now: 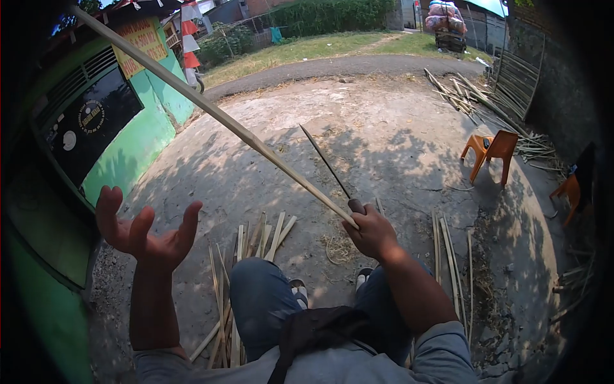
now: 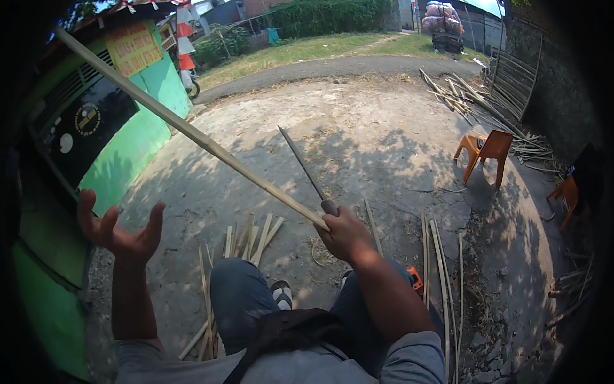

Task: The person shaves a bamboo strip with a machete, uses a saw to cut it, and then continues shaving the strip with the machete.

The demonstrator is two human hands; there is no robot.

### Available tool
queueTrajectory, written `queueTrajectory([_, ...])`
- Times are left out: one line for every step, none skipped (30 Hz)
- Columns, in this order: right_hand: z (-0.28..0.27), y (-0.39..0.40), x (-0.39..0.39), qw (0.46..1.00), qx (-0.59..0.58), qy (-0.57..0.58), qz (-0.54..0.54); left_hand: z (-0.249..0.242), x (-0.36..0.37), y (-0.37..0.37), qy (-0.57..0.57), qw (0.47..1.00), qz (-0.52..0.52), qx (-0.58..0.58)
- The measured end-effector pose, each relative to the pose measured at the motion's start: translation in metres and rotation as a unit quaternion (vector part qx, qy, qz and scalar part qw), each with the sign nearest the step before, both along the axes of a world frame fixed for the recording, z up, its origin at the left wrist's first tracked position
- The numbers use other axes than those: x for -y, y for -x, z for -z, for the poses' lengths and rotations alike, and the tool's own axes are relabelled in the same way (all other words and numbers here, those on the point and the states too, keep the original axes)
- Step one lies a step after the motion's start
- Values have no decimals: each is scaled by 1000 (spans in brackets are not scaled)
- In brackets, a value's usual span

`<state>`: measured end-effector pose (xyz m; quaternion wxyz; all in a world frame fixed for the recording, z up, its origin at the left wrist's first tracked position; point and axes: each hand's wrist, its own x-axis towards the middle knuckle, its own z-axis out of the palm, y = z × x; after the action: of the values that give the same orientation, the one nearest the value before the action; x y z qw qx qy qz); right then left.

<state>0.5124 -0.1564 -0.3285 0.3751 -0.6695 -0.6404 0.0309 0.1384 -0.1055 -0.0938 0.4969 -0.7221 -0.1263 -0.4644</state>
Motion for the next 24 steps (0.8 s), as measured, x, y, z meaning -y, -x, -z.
queueTrajectory([-2,-1,0,1000,8,-1,4,-16,4,6,-8,998,-51,-29])
queueTrajectory([-2,-1,-1,1000,16,-1,9,-31,9,11,-16,993,-102,-58])
queueTrajectory([-2,-2,-1,999,27,-23,7,-43,7,17,-12,991,-116,-61])
queueTrajectory([-3,-2,-1,999,42,-29,11,-53,6,22,-8,989,-130,-64])
queueTrajectory([-5,-2,-1,998,57,-35,15,-65,9,26,-12,984,-165,-69])
queueTrajectory([-8,-3,0,996,74,-42,20,-75,8,32,11,973,-219,-78])
queueTrajectory([-11,-4,1,993,96,-58,23,-84,6,41,35,958,-271,-86])
queueTrajectory([-11,-4,1,993,102,-51,26,-93,4,48,57,940,-323,-92])
queueTrajectory([-12,-5,0,993,108,-44,31,-100,-2,53,86,935,-328,-106])
queueTrajectory([-13,-7,1,992,116,-38,35,-106,-8,58,116,928,-334,-120])
queueTrajectory([-9,-9,0,990,127,-42,32,-110,-16,67,141,922,-335,-132])
queueTrajectory([-10,-9,0,990,135,-38,23,-109,-22,75,157,918,-339,-136])
queueTrajectory([-11,-9,1,989,142,-34,16,-108,-28,83,173,913,-342,-139])
queueTrajectory([-11,-10,3,989,147,-31,11,-108,-34,91,188,908,-346,-142])
queueTrajectory([-12,-10,4,988,151,-35,4,-106,-40,100,201,906,-343,-143])
queueTrajectory([-12,-9,5,987,154,-38,-3,-104,-45,107,214,904,-340,-146])
queueTrajectory([-11,-9,6,987,156,-42,-11,-103,-51,116,214,906,-337,-145])
queueTrajectory([-11,-9,6,986,163,-36,-14,-102,-55,122,214,907,-334,-145])
queueTrajectory([-9,-9,5,985,170,-29,-18,-101,-58,127,214,907,-332,-144])
queueTrajectory([-9,-9,3,984,177,-24,-23,-101,-57,131,240,896,-346,-146])
queueTrajectory([-10,-8,2,983,182,-23,-26,-102,-53,132,265,883,-358,-147])
queueTrajectory([-12,-7,2,982,186,-22,-30,-102,-52,133,291,870,-370,-149])
queueTrajectory([-13,-6,2,981,191,-20,-34,-99,-54,136,288,885,-327,-164])
queueTrajectory([-12,-5,2,980,193,-20,-36,-93,-55,138,327,869,-332,-165])
